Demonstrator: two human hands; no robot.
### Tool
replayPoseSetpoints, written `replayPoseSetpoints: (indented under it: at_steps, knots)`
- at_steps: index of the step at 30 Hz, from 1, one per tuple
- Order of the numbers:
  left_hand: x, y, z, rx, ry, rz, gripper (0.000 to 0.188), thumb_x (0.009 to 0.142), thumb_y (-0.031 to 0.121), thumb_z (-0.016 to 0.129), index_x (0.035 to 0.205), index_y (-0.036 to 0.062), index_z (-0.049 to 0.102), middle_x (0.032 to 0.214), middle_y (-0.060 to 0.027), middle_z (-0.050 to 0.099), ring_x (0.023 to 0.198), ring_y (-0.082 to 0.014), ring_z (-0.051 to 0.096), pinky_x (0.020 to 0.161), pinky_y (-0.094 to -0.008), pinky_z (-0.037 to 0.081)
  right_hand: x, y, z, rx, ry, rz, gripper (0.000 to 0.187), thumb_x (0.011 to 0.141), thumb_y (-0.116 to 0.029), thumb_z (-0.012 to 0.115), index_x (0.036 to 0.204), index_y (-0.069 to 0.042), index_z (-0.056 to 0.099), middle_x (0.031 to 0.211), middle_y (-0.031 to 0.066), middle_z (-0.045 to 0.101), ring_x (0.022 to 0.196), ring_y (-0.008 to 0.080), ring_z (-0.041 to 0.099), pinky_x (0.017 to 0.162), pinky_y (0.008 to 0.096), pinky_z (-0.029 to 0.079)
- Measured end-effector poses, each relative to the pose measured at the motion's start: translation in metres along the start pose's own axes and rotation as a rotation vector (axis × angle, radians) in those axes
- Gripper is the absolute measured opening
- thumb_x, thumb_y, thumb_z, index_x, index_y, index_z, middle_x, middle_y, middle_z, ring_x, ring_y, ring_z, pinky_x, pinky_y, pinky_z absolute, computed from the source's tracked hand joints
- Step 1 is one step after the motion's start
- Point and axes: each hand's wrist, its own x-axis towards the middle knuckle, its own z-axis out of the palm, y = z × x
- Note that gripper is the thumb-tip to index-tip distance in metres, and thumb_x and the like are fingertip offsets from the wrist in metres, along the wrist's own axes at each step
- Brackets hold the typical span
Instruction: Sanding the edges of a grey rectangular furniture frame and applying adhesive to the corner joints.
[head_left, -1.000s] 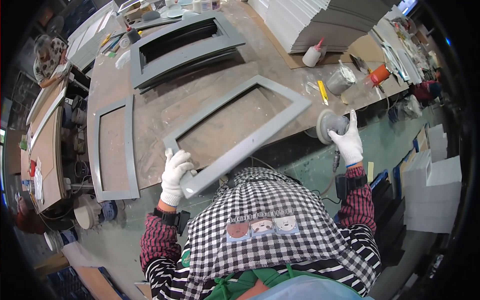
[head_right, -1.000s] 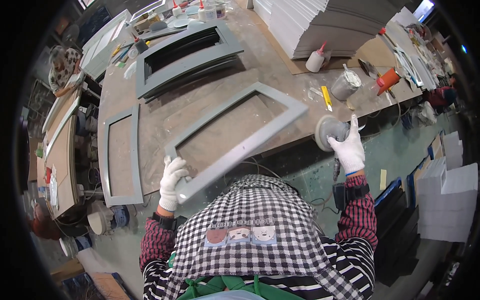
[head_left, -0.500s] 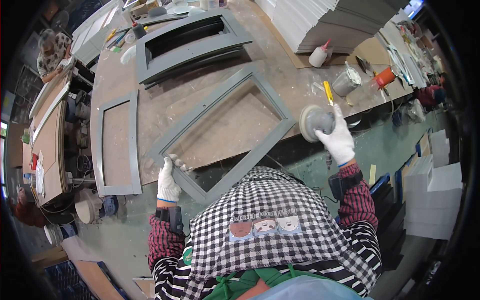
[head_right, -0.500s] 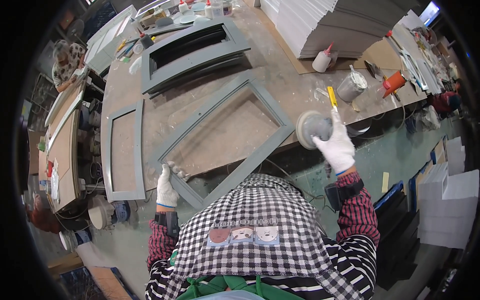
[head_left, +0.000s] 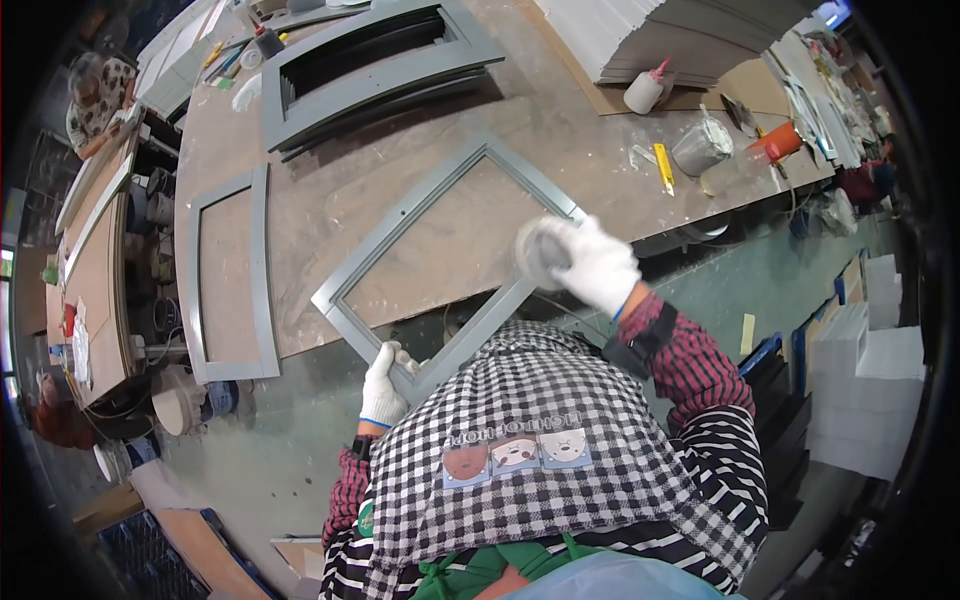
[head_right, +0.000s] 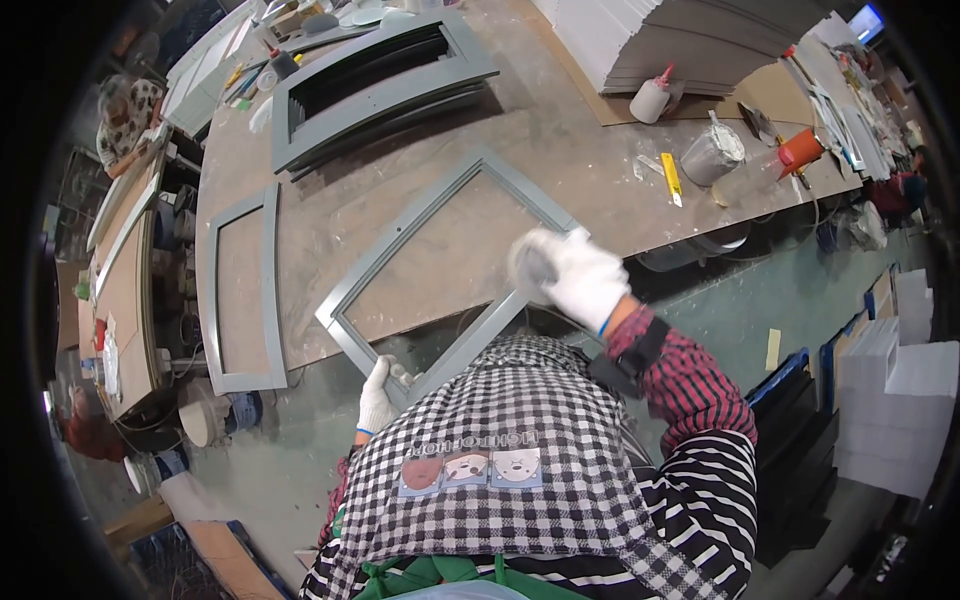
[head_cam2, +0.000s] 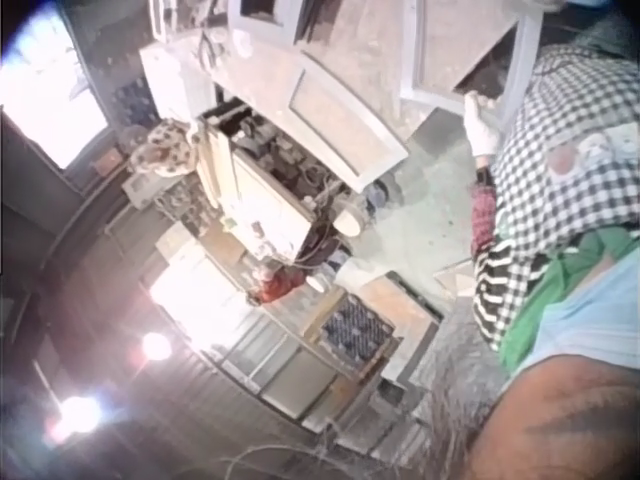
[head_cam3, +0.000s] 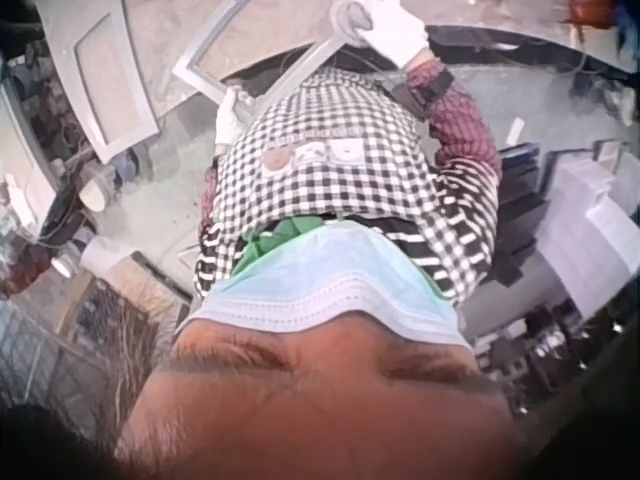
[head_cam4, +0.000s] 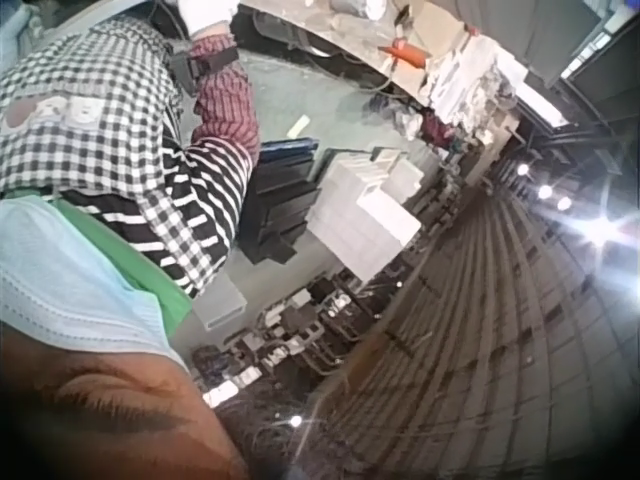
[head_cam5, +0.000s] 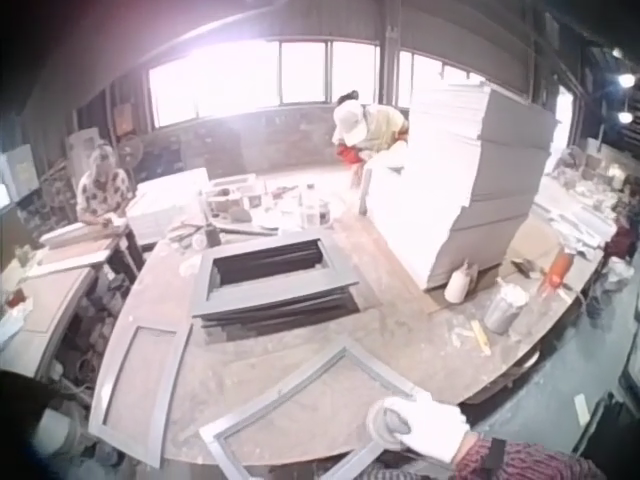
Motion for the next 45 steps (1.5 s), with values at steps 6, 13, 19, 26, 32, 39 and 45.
replayPoseSetpoints:
  at_steps: [6,13,19,26,32,39,45]
  knots:
    - [0.012,0.006,0.015,0.021,-0.008,-0.002,0.018,0.097,0.024,0.066,0.099,0.0082,0.059,0.073,-0.0012,0.056,0.064,-0.0180,0.055,0.075,-0.0399,0.052,0.055,0.064,-0.025,-0.160,0.002,0.310,0.071,0.078,-0.036,0.076,0.143,-0.029,0.047,0.123,0.0208,0.057,0.107,0.0404,0.065,0.093,0.0467,0.053]
    - [0.019,-0.001,0.025,-0.004,0.042,0.005,0.017,0.096,0.023,0.067,0.097,0.0083,0.059,0.072,-0.0017,0.057,0.062,-0.0181,0.056,0.071,-0.0390,0.053,0.010,-0.035,0.000,-0.041,-0.181,-0.086,0.057,0.079,-0.031,0.075,0.132,-0.026,0.053,0.117,0.0224,0.055,0.096,0.0409,0.067,0.082,0.0473,0.057]
    - [0.019,0.004,0.024,0.002,0.089,-0.016,0.017,0.095,0.025,0.068,0.097,0.0094,0.060,0.073,-0.0021,0.058,0.062,-0.0192,0.057,0.080,-0.0473,0.055,0.001,-0.045,0.015,0.029,-0.254,-0.284,0.060,0.079,-0.025,0.079,0.133,-0.028,0.054,0.119,0.0163,0.055,0.102,0.0375,0.066,0.086,0.0439,0.056]
    - [0.022,0.012,0.021,0.064,0.020,-0.006,0.017,0.095,0.023,0.068,0.094,0.0084,0.060,0.072,-0.0026,0.058,0.061,-0.0183,0.057,0.065,-0.0368,0.053,0.051,0.055,-0.020,-0.081,0.013,0.266,0.075,0.074,-0.033,0.078,0.142,-0.026,0.047,0.123,0.0215,0.057,0.108,0.0406,0.064,0.094,0.0458,0.053]
    - [0.027,0.014,0.020,0.058,-0.018,0.003,0.015,0.095,0.020,0.068,0.091,0.0085,0.058,0.072,-0.0030,0.058,0.060,-0.0177,0.057,0.060,-0.0332,0.050,0.044,0.047,-0.016,-0.106,0.017,0.267,0.075,0.075,-0.034,0.078,0.143,-0.026,0.046,0.120,0.0204,0.057,0.106,0.0398,0.064,0.093,0.0455,0.053]
    - [0.020,0.020,0.026,0.100,0.043,0.009,0.015,0.095,0.020,0.067,0.093,0.0084,0.058,0.072,-0.0025,0.058,0.060,-0.0178,0.057,0.060,-0.0337,0.050,-0.006,-0.024,0.011,-0.060,-0.203,-0.093,0.064,0.078,-0.030,0.079,0.135,-0.031,0.051,0.120,0.0156,0.055,0.095,0.0396,0.068,0.084,0.0446,0.057]
    - [0.019,0.025,0.022,0.099,0.047,0.004,0.015,0.096,0.021,0.066,0.093,0.0082,0.059,0.072,-0.0022,0.057,0.060,-0.0175,0.056,0.061,-0.0340,0.050,0.031,0.047,-0.021,-0.107,-0.032,0.298,0.075,0.075,-0.036,0.078,0.142,-0.028,0.046,0.121,0.0189,0.057,0.106,0.0390,0.065,0.091,0.0453,0.054]
